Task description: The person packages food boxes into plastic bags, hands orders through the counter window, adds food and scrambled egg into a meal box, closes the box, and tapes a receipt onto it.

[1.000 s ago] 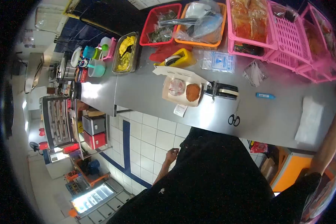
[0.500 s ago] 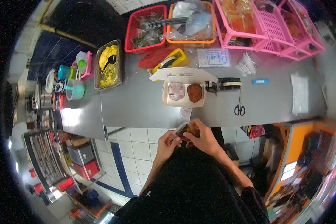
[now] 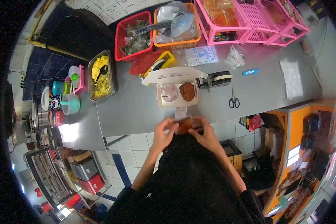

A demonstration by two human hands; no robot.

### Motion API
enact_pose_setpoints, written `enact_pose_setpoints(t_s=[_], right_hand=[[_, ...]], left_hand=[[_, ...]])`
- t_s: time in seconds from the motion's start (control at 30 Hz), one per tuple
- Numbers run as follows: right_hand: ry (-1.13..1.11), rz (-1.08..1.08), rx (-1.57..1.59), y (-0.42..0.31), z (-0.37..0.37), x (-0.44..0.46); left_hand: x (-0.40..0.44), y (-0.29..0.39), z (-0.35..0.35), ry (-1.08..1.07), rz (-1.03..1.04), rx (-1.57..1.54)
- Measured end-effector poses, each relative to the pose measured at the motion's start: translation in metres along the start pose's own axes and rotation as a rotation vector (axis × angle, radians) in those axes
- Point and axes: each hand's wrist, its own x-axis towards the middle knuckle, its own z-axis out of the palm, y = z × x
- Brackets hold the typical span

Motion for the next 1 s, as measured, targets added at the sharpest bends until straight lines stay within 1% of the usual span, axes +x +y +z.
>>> enact_pose_setpoints(t_s=[0.07,0.1,0.13,0.17,0.2,0.27,0.33,0.4,0.47,0.5,0.53,0.57,0.6,0.63,0.67,0.7,0.73,0.8,0.83,0.87,0.9,0.93,1.0], right_hand=[[0.206,-0.058,-0.063,-0.001,-0.019,0.008],[0.206,-0.06,-0.058,0.002,-0.03,0.011],[0.263,-0.055,-0.085,0.008,-0.04,0.014],[0.32,-0.052,-0.109,0.011,-0.047,0.016],[0.321,-0.055,-0.101,0.012,-0.052,0.015],[0.355,-0.034,-0.163,0.012,-0.064,0.013],[0.379,-0.051,-0.173,0.019,-0.074,0.006],[0.411,-0.065,-0.187,0.032,-0.076,-0.003],[0.438,0.072,-0.215,0.05,-0.084,-0.012],[0.463,0.059,-0.231,0.047,-0.083,-0.017],[0.473,0.041,-0.365,0.055,-0.082,-0.022],[0.36,0.176,-0.338,0.068,-0.083,-0.025],[0.344,0.044,-0.507,0.093,-0.082,-0.024],[0.346,0.155,-0.493,0.07,-0.085,-0.028],[0.451,-0.054,-0.443,0.104,-0.08,-0.023],[0.42,-0.122,-0.402,0.094,-0.086,-0.026],[0.357,0.051,-0.383,0.068,-0.091,-0.032],[0.424,0.023,-0.439,0.094,-0.089,-0.024],[0.442,0.103,-0.474,0.124,-0.083,-0.023],[0.452,0.187,-0.509,0.145,-0.079,-0.024],[0.398,0.344,-0.454,0.141,-0.073,-0.036],[0.347,0.503,-0.401,0.139,-0.072,-0.05],[0.42,0.521,-0.433,0.181,-0.041,-0.079]], left_hand=[[0.037,0.026,-0.012,0.052,0.151,0.221],[0.057,0.03,-0.016,0.071,0.191,0.225],[0.076,0.032,-0.019,0.091,0.232,0.231],[0.095,0.03,-0.021,0.093,0.235,0.239],[0.112,0.025,-0.021,0.114,0.234,0.282],[0.121,0.014,-0.02,0.132,0.242,0.329],[0.113,0.006,-0.018,0.345,0.312,0.351],[0.083,0.001,-0.015,0.375,0.177,0.272],[0.05,-0.016,-0.012,0.354,0.09,0.368],[0.035,-0.034,-0.003,0.378,0.031,0.274],[0.017,-0.041,0.003,0.332,0.011,0.228],[0.001,-0.055,0.005,0.187,-0.109,0.218],[-0.009,-0.071,0.022,0.204,-0.055,0.167],[-0.015,-0.061,0.041,0.111,-0.012,0.103],[-0.019,-0.051,0.052,-0.015,-0.091,0.114],[-0.021,-0.065,0.063,-0.172,-0.014,0.237],[-0.015,-0.071,0.072,-0.284,0.078,0.374],[0.0,-0.067,0.08,-0.649,0.087,0.411],[0.003,-0.058,0.079,-0.654,0.107,0.425],[0.011,-0.04,0.086,-0.803,0.101,0.482],[0.018,-0.026,0.088,-0.948,0.087,0.539],[0.029,-0.016,0.086,-0.95,0.098,0.545],[0.051,0.0,0.096,-1.11,0.154,0.593]])
